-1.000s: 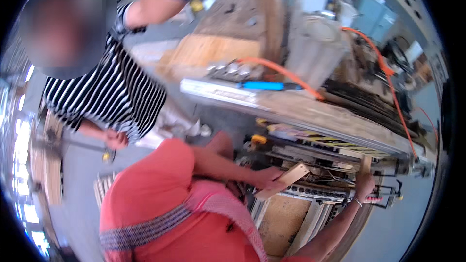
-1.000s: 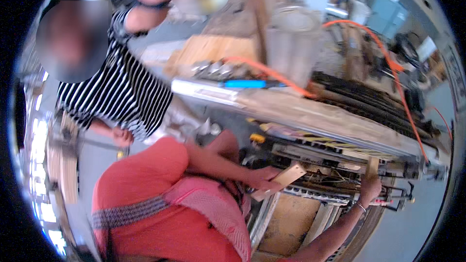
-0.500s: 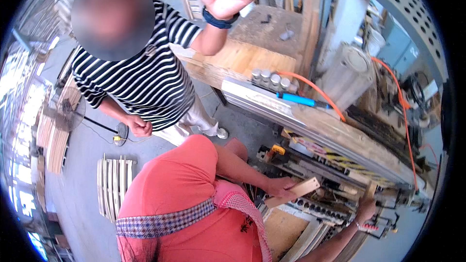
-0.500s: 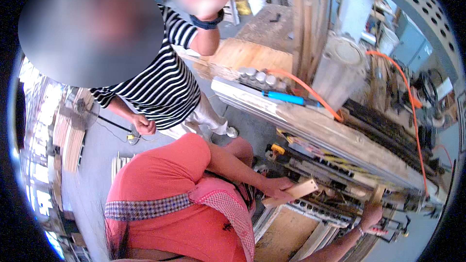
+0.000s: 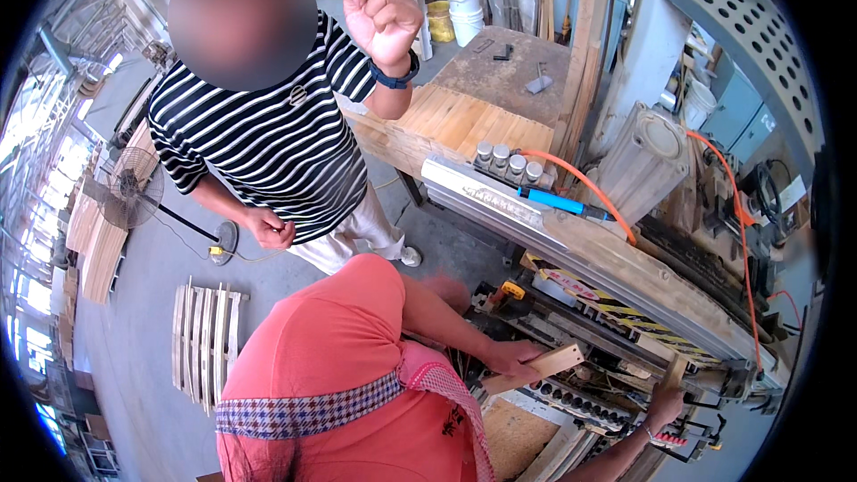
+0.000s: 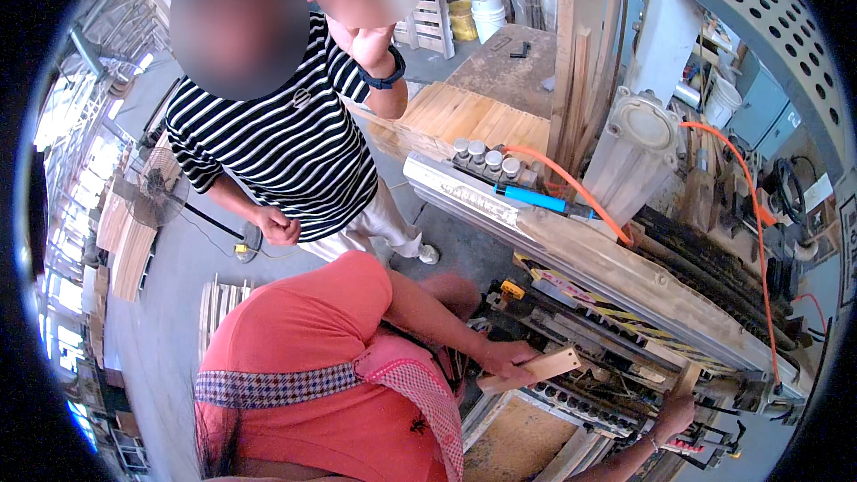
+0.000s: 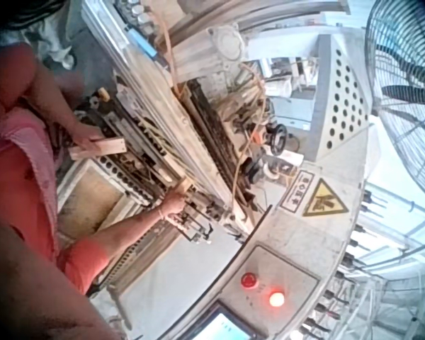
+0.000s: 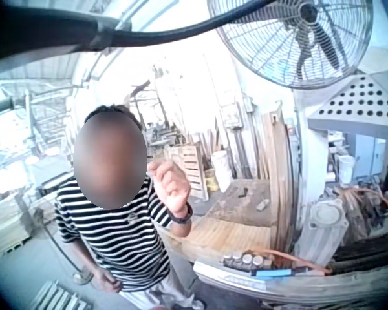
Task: The person repeatedly feeds small wooden blocks into a woodworking machine, likely a mortiser or drill press, to create holes. They handle the blocks one at a time, aligning them with the machine's guides before activating the tool. Finished pieces are placed on a nearby table.
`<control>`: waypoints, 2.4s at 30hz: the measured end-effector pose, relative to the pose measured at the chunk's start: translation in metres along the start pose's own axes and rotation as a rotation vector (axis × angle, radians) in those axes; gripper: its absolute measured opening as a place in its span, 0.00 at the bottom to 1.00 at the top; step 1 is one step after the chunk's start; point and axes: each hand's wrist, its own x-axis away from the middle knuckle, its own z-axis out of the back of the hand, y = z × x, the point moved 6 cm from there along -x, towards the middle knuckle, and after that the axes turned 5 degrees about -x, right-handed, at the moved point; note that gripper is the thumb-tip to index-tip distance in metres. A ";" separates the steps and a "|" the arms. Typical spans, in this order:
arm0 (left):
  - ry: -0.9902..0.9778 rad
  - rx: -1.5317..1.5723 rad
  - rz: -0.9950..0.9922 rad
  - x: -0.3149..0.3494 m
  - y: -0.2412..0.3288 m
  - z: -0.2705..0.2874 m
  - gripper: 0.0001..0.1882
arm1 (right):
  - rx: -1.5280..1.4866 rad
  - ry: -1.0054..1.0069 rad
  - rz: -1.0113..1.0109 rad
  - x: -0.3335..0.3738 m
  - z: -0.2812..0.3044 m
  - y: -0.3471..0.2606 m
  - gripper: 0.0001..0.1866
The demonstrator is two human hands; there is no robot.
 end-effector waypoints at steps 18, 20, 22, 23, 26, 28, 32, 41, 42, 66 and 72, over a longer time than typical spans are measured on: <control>-0.033 0.021 0.000 0.005 -0.003 0.001 0.24 | -0.002 0.032 0.065 -0.001 -0.003 -0.004 0.19; -0.087 0.058 -0.036 0.002 -0.002 0.001 0.24 | 0.000 0.078 0.090 -0.003 -0.009 0.006 0.21; -0.076 0.059 -0.001 0.003 -0.001 0.002 0.23 | 0.027 0.038 0.065 -0.009 -0.019 0.010 0.22; -0.075 0.057 0.014 0.002 -0.004 -0.001 0.22 | 0.045 0.022 0.045 -0.009 -0.018 0.012 0.22; -0.055 0.085 0.019 0.003 0.002 0.002 0.16 | 0.045 0.106 0.052 -0.010 -0.024 0.017 0.20; -0.046 0.093 -0.008 0.003 0.002 0.003 0.17 | 0.055 0.120 0.063 -0.013 -0.027 0.018 0.20; -0.054 0.048 -0.044 0.002 -0.007 0.000 0.18 | 0.107 0.053 0.088 -0.009 -0.018 0.005 0.20; -0.067 -0.006 -0.054 0.001 -0.008 -0.001 0.18 | 0.079 0.097 0.091 -0.008 -0.017 0.007 0.20; -0.066 -0.008 -0.055 0.001 -0.011 -0.001 0.18 | 0.051 0.067 0.079 -0.009 -0.018 0.009 0.20; -0.018 0.094 -0.111 0.004 0.001 0.000 0.17 | 0.014 0.093 0.027 0.001 -0.002 -0.005 0.20; -0.025 0.055 -0.116 0.006 0.012 0.003 0.16 | 0.053 0.142 0.095 0.000 -0.003 -0.006 0.22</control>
